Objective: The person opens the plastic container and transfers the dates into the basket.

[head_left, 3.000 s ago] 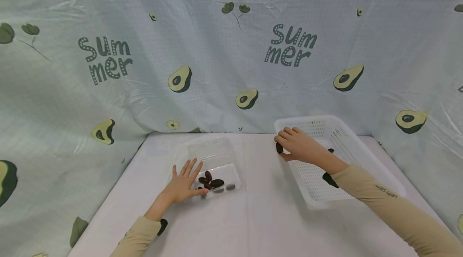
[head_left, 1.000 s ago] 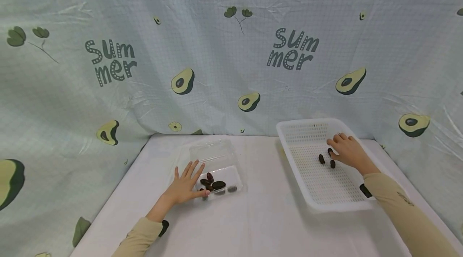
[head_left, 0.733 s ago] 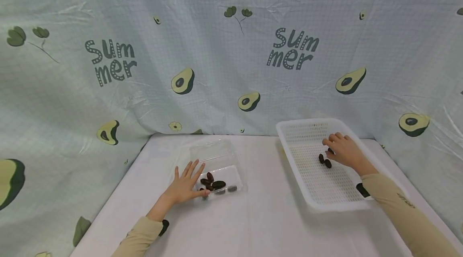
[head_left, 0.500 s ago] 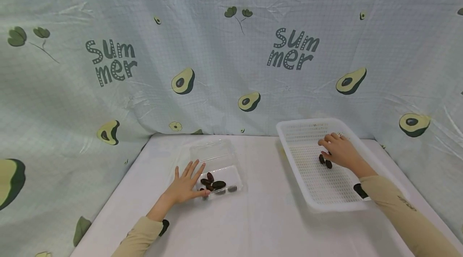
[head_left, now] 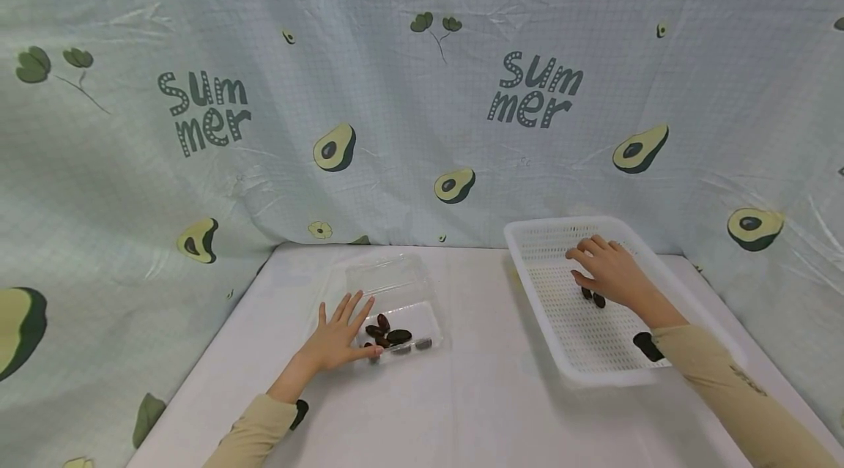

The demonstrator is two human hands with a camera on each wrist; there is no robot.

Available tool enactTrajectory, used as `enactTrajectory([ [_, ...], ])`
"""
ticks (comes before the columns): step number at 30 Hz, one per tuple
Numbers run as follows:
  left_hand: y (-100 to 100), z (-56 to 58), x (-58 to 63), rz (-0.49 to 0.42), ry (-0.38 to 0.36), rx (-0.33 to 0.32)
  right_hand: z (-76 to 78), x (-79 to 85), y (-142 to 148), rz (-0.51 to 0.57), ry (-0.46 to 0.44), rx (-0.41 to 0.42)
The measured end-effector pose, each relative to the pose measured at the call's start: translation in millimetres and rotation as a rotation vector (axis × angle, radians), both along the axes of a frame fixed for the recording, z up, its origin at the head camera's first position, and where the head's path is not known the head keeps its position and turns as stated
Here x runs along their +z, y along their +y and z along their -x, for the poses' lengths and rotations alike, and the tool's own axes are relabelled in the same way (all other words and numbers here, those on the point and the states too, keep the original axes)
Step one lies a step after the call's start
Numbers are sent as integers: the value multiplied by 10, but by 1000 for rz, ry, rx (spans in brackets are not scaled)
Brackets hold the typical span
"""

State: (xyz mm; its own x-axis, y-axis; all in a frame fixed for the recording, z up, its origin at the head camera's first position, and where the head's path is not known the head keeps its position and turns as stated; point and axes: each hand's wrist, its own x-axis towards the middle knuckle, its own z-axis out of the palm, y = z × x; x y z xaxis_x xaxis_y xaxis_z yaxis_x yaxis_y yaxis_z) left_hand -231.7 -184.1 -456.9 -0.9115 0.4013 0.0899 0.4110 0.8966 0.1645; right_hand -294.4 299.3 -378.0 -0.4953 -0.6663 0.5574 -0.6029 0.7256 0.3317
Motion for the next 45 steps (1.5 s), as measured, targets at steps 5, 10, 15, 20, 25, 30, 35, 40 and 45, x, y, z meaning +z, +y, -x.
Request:
enactTrajectory([
  [5, -11, 4, -10, -2, -4, 3, -94, 133, -209, 15, 0, 32],
  [10, -12, 7, -10, -5, -4, 4, -217, 258, -465, 22, -10, 59],
  [15, -15, 13, -17, -6, -5, 2, -332, 338, -754, 49, -3, 102],
  [20, -24, 9, -18, -8, -2, 1, -442, 346, -1067, 85, -17, 143],
  [25, -28, 1, -12, -7, -8, 2, -523, 258, -1411, 113, -55, 184],
  [30, -19, -9, 5, -23, -14, -5, -536, 113, -1755, 106, -56, 209],
  [35, -23, -2, 0, -31, -8, -2, -456, -68, -2053, 40, -91, 217],
  [40, -21, 19, -12, -39, -18, 13, -344, -249, -2262, -32, -135, 221],
  [45, -23, 34, -19, -15, -17, 18, -223, -413, -2401, -92, -168, 217],
])
